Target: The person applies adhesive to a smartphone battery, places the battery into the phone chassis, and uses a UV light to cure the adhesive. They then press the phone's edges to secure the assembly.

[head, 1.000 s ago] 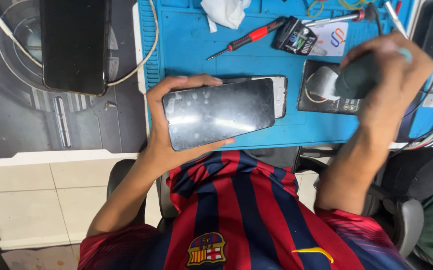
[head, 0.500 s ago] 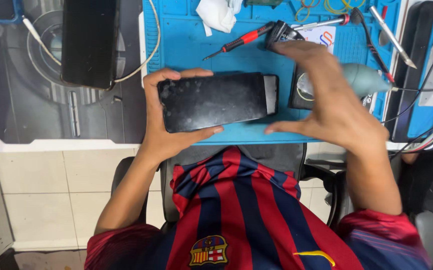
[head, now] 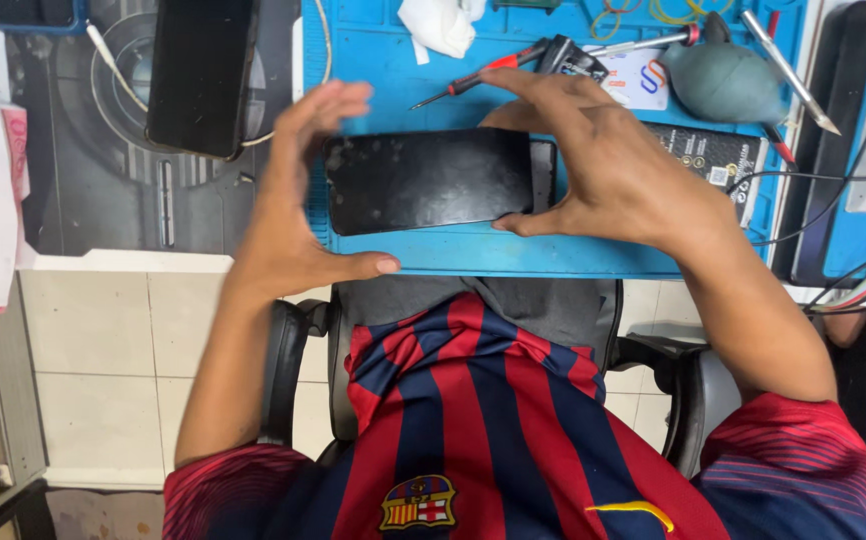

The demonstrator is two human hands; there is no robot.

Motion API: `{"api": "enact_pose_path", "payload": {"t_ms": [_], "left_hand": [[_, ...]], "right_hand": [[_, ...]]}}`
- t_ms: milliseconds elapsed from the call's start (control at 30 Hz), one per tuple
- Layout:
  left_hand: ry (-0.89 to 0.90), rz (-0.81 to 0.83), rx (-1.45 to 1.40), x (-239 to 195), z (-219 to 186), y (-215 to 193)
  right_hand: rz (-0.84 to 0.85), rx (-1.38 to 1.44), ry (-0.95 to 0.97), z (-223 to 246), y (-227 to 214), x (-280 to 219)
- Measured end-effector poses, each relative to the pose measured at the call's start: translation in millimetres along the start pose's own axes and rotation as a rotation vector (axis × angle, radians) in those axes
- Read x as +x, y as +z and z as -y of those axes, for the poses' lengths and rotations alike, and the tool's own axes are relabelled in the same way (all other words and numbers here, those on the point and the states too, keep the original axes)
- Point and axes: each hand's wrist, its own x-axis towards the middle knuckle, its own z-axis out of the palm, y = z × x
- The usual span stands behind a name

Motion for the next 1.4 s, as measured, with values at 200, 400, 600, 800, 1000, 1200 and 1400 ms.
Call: {"api": "enact_pose_path", "payload": {"t_ms": [200,400,600,800,1000,1200,1400], "left_hand": [[0.052,0.284,0.694,31,-29,31],[0.048,0.377,0.725,51,-18,55],[0.064,0.36,0.722,51,-12,56],[-0.009,0.396,0.679,47,-5,57],[0.0,0.352,0.604,43,3,58],[0.045,0.311,0.547,35,10,51],[0.049,0.256,0.379,31,11,38]], "right_hand": [[-0.053,0.017,-0.012,-7,7,-13],[-0.09,0.005,0.024,-11,12,-21],[-0.035,-0.088,0.147,-16,5,-39],[0.003,-0.128,0.222,-22,12,-51],[-0.032,-0.156,0.189,-26,11,-49],[-0.121,-0.173,0.069,-15,-2,-50],[-0.116,-0.236,0.048,13,-21,-38]]}}
